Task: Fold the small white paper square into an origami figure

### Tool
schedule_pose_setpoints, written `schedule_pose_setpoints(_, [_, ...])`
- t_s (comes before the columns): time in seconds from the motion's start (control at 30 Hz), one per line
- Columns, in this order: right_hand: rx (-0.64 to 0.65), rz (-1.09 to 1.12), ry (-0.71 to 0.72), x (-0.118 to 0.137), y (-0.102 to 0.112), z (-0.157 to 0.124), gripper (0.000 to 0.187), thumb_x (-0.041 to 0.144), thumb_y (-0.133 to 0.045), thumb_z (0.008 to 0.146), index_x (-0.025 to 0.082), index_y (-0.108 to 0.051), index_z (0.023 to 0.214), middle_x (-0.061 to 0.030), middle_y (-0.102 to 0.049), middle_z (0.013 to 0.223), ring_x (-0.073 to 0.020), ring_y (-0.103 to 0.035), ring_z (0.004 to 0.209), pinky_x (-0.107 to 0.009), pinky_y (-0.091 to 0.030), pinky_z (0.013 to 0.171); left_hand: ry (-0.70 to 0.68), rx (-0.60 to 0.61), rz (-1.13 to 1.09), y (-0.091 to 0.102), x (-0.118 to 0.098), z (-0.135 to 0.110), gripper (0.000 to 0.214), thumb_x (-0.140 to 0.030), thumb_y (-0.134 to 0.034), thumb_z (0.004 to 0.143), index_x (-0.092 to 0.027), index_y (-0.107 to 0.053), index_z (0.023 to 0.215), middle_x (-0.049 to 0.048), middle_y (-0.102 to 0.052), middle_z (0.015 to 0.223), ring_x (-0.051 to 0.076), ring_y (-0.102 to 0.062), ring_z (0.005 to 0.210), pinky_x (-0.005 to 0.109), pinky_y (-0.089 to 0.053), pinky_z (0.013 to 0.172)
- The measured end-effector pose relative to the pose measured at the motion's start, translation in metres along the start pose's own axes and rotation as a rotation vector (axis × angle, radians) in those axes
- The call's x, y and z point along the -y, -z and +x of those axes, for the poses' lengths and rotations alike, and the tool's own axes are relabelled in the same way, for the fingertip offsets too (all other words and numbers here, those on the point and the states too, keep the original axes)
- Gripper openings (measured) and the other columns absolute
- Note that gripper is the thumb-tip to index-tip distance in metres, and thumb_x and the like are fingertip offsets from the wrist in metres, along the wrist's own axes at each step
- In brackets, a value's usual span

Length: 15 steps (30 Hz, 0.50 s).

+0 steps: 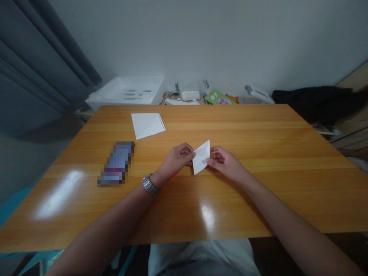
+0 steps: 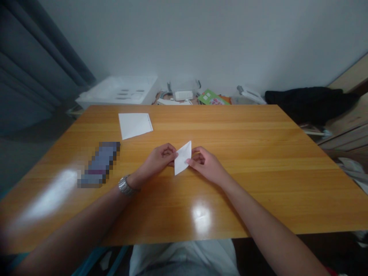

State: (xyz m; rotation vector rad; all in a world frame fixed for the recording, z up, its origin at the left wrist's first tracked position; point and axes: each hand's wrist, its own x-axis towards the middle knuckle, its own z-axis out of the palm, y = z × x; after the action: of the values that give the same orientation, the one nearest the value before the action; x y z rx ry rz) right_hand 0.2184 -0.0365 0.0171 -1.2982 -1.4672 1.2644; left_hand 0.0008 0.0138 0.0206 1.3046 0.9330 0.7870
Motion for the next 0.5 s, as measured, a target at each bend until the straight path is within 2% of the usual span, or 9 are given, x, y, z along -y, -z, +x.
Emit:
schedule_pose_setpoints(0.13, [-0.025,0.007,-0.011,-0.0027,-0.0023,0.0009,0.038,0.048,-0.071,0.085,0.022,-0.055,0.108,-0.0075,-0.074,0.096,-0.0217,-0.072,0.085,-0.037,-0.059,0.078,-0.011,-0.03,-0.011,-0.0012,0.004,0.0008,0.029,-0.036,-0.075,0.082,-0.015,-0.056,0.085,0.002,-0.067,0.086,0.013,-0.07,0.076,0.028,-0.061,0.071])
schedule_pose_setpoints(0.23, [-0.042,-0.021,0.026,-0.0057,-0.0019,0.0029,0.029,0.043,-0.067,0.088,0.022,-0.058,0.104,-0.0076,-0.073,0.098,-0.0208,-0.071,0.085,-0.036,-0.058,0.078,-0.03,-0.017,0.045,-0.0012,0.0081,0.0015,0.025,-0.033,-0.072,0.084,-0.016,-0.055,0.084,0.0039,-0.07,0.086,0.015,-0.072,0.076,0.029,-0.061,0.072])
schedule_pose_setpoints(0.37, [-0.086,-0.148,0.105,-0.0074,0.0007,0.0034,0.017,0.034,-0.061,0.091,0.021,-0.062,0.102,-0.0068,-0.072,0.1,-0.0206,-0.07,0.089,-0.035,-0.056,0.081,-0.1,0.012,0.239,-0.0017,0.0077,-0.0004,0.019,-0.03,-0.068,0.085,-0.016,-0.057,0.083,0.0059,-0.073,0.087,0.015,-0.071,0.074,0.025,-0.056,0.064])
schedule_pose_setpoints(0.5, [-0.09,-0.328,0.121,-0.0018,0.0045,-0.0004,0.012,0.03,-0.056,0.094,0.022,-0.065,0.097,-0.0037,-0.072,0.091,-0.0197,-0.068,0.082,-0.032,-0.052,0.075,-0.151,0.026,0.433,-0.0044,0.0014,-0.005,0.018,-0.03,-0.066,0.087,-0.016,-0.059,0.081,0.0046,-0.073,0.085,0.014,-0.069,0.075,0.022,-0.052,0.065])
